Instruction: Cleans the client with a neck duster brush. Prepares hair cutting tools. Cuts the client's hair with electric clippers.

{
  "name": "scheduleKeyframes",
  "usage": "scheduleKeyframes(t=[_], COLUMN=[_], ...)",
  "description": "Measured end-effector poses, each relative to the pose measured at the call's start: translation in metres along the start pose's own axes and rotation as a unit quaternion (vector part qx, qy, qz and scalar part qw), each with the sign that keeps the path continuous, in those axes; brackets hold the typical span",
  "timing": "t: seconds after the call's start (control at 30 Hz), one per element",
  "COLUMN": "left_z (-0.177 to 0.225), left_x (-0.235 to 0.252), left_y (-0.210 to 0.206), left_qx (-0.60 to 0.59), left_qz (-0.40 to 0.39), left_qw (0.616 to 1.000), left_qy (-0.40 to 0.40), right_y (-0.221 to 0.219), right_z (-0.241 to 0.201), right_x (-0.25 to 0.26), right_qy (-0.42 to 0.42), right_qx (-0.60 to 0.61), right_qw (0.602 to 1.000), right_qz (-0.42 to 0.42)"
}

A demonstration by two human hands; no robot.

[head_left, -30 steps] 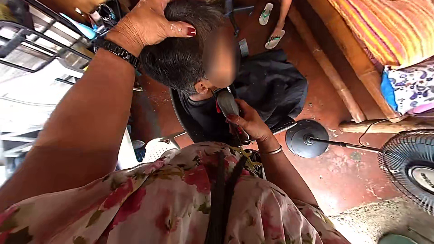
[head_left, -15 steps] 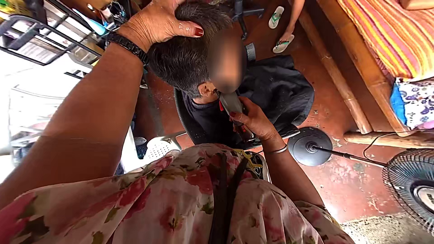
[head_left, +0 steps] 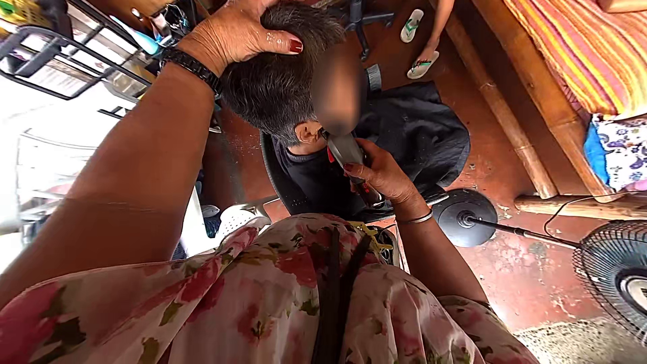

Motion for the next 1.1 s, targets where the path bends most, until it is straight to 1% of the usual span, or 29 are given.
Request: scheduleKeyframes(t=[0.23, 0.4, 0.57, 0.87, 1.0, 1.1], left_z=[0.0, -0.002, -0.005, -0.007, -0.005, -0.004], left_x=[0.0, 0.002, 0.001, -0.001, -0.003, -0.002], left_y=[0.0, 0.001, 0.002, 0.003, 0.002, 0.001], left_qx=[0.017, 0.006, 0.022, 0.026, 0.031, 0.029], left_qz=[0.001, 0.0, 0.006, 0.015, 0.015, 0.014], left_qw=[1.0, 1.0, 1.0, 0.999, 0.998, 0.999], left_qy=[-0.001, -0.006, 0.022, 0.042, 0.054, 0.042], right_y=[0.002, 0.002, 0.0, -0.003, -0.008, -0.007], right_z=[-0.007, -0.008, -0.012, -0.02, -0.033, -0.034], right_x=[0.004, 0.008, 0.01, 0.014, 0.021, 0.023], right_qy=[0.006, -0.002, -0.001, 0.008, 0.023, 0.034], right_qx=[-0.003, 0.037, 0.052, 0.033, 0.024, 0.009], right_qw=[1.0, 0.999, 0.998, 0.999, 0.998, 0.998], right_qz=[-0.015, -0.024, -0.029, -0.033, -0.047, -0.053])
Point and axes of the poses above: each hand's wrist, its own x-axis towards the middle knuckle, its own y-axis out of the back of the hand, z = x × y, the point moved 7 cm from there along x, towards the middle knuckle, and after that the axes turned 13 degrees about y, right-handed, at the moved point
